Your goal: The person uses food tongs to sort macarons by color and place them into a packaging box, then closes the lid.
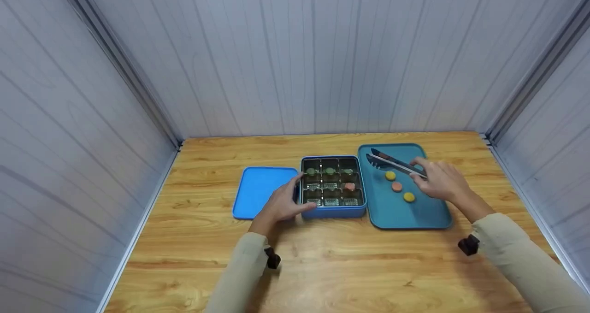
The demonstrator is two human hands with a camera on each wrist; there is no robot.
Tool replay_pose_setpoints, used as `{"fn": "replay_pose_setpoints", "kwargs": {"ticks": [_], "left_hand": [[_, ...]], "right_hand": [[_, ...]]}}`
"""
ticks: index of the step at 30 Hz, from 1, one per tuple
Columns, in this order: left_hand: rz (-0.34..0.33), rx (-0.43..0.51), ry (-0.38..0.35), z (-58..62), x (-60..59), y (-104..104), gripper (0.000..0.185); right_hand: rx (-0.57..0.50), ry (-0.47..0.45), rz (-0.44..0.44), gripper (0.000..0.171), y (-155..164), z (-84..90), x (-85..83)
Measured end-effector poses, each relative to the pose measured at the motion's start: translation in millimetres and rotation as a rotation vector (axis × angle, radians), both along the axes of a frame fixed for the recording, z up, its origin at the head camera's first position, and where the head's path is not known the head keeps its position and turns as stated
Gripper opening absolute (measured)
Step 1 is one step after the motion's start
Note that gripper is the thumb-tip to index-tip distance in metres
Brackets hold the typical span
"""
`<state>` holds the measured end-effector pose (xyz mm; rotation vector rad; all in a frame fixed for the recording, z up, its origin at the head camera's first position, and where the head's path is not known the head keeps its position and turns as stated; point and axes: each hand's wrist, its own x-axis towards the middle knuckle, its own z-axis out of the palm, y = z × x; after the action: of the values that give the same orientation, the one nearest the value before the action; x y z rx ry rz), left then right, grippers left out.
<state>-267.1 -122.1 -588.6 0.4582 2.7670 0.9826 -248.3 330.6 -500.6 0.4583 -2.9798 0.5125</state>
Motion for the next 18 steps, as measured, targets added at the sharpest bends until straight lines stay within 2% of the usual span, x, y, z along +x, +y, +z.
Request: {"fn": "replay_pose_setpoints", "kwargs": {"ticks": [12, 18], "left_hand": [[-0.003, 0.005, 0.007, -0.1, 0.2, 0.1, 0.109], [0.004, -0.004, 0.002, -0.1, 0.0, -0.3, 0.109]], "right_hand": [[-0.039, 0.034, 0.067, 0.030, -25.2, 1.4, -4.7], [-0.036, 0.024, 0.089, 0.029, -38.4, 1.4, -8.0]]}}
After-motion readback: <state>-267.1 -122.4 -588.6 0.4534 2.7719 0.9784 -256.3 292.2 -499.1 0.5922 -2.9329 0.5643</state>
